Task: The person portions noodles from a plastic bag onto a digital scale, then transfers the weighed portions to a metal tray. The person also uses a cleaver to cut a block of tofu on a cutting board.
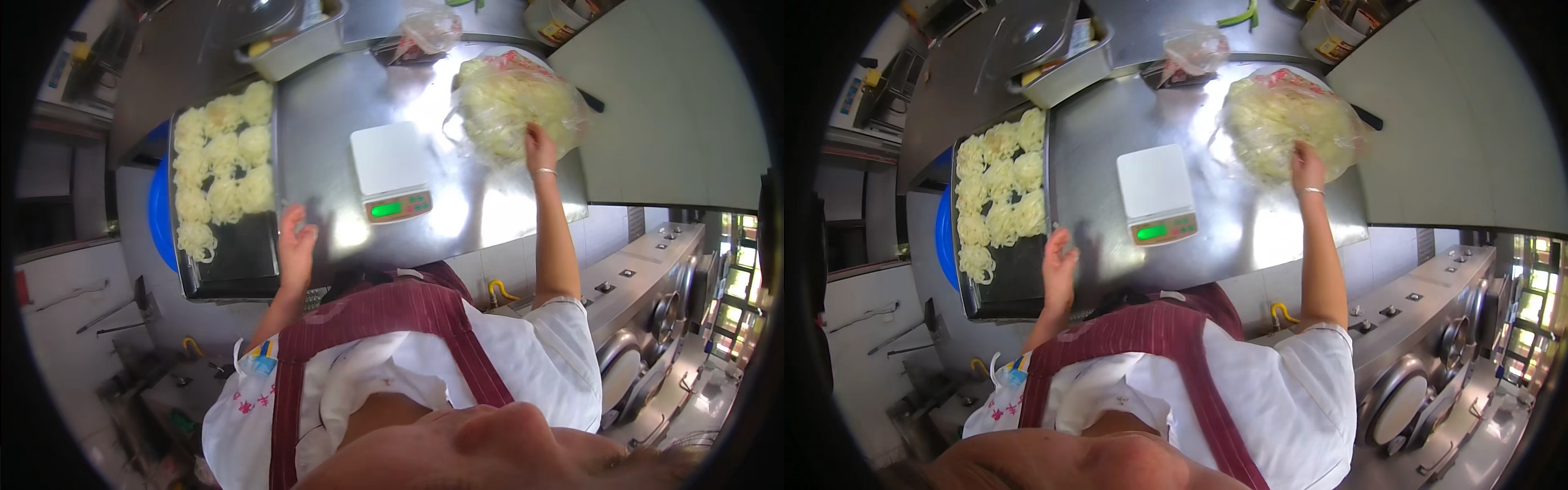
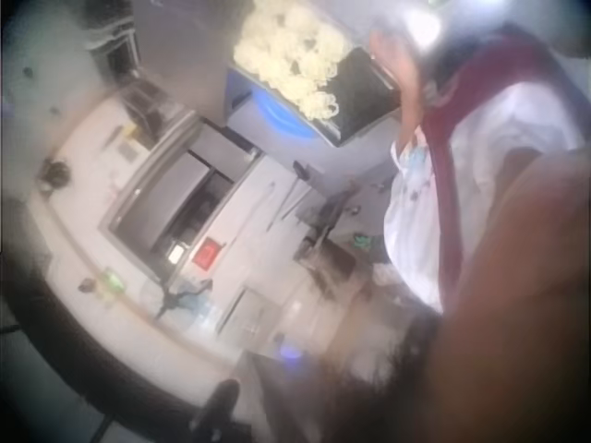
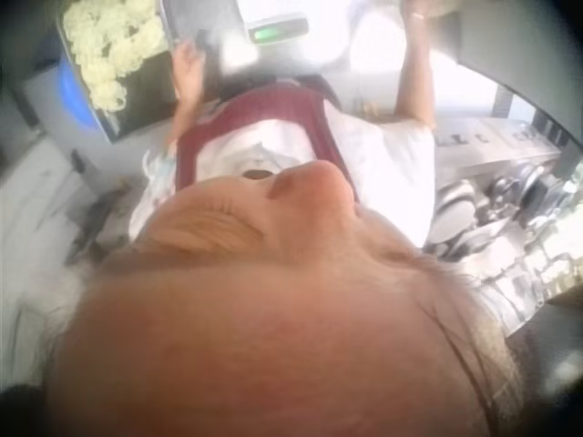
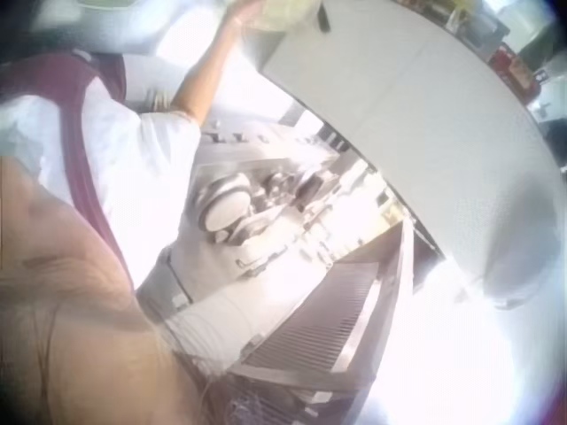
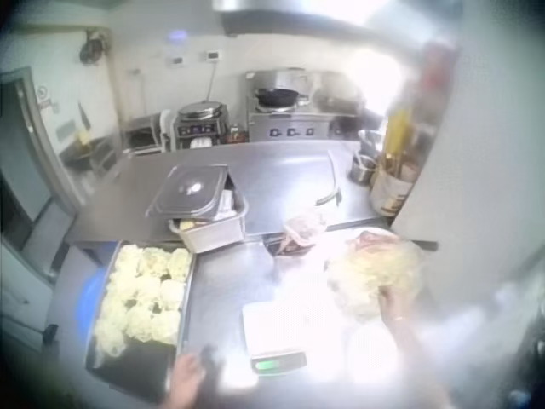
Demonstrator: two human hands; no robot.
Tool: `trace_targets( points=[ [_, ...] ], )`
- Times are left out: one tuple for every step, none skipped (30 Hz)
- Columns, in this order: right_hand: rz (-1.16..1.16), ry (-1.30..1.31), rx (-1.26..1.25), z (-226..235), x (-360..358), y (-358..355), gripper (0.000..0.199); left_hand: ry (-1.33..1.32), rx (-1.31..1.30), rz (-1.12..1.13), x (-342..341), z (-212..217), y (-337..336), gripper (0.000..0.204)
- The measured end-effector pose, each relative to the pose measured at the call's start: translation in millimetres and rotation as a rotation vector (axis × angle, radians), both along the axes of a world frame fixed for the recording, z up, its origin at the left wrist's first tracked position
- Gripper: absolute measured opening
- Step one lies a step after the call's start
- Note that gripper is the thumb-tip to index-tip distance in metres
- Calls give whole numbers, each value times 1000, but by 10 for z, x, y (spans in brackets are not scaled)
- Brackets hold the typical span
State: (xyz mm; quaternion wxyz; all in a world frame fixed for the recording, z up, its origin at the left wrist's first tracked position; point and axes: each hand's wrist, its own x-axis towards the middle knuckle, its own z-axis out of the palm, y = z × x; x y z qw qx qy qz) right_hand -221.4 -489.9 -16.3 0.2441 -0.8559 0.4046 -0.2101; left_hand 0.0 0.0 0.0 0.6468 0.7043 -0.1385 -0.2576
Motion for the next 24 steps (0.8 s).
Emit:
trace_targets(
  points=[
    [-6, -26, 32, -45, 129, 151, 30, -36, 37, -50, 19, 116, -66, 46],
    [55, 50, 21, -111, 392, 311, 29, -40, 64, -104, 42, 257, -131, 44],
    [178, 148, -192, 138, -22, -515, 34, 19, -10, -111, -757, 189, -930, 42],
    [190, 160, -237, -3, 83, -687, 39, -21, 16, -165, -800, 285, -1137, 41],
    [202, 172, -282, -118, 174, -862, 43, -60, 43, -218, -830, 401, -1319, 40],
    [211, 240, -335, -177, 246, -1032, 46, -101, 77, -259, -848, 495, -1480, 40],
    [220, 309, -389, -226, 309, -1190, 48, -141, 111, -300, -856, 601, -1625, 40],
    [226, 380, -443, -276, 344, -1316, 51, -181, 145, -342, -845, 663, -1743, 40],
    [296, 421, -397, -238, 401, -1405, 52, -189, 162, -337, -879, 667, -1831, 39],
    [364, 474, -349, -140, 420, -1435, 53, -187, 178, -339, -921, 653, -1887, 38],
    [431, 527, -300, -42, 447, -1444, 54, -185, 194, -342, -951, 638, -1932, 38],
    [449, 593, -289, 32, 446, -1474, 51, -180, 200, -348, -973, 612, -1990, 38],
    [466, 659, -277, 93, 451, -1494, 49, -177, 206, -355, -979, 585, -2040, 38],
    [483, 723, -265, 123, 458, -1502, 46, -173, 214, -362, -982, 572, -2079, 38],
    [494, 778, -263, 136, 459, -1517, 42, -171, 215, -367, -988, 579, -2130, 38],
    [505, 832, -260, 147, 462, -1523, 38, -168, 217, -371, -992, 593, -2174, 38],
    [515, 886, -257, 157, 464, -1530, 34, -167, 220, -376, -992, 609, -2207, 38],
    [526, 861, -289, 160, 442, -1585, 31, -174, 216, -362, -991, 622, -2243, 38],
    [536, 833, -317, 145, 396, -1656, 28, -184, 216, -348, -977, 635, -2263, 38],
    [545, 805, -344, 128, 353, -1716, 25, -193, 215, -337, -960, 643, -2270, 38],
    [535, 720, -325, 189, 312, -1721, 24, -186, 218, -318, -958, 623, -2239, 38],
    [527, 631, -305, 367, 280, -1675, 23, -182, 225, -295, -945, 588, -2174, 38],
    [509, 546, -285, 515, 230, -1667, 23, -178, 226, -281, -934, 557, -2127, 38],
    [507, 465, -340, 596, 146, -1730, 24, -171, 218, -281, -938, 537, -2107, 37]
  ],
)
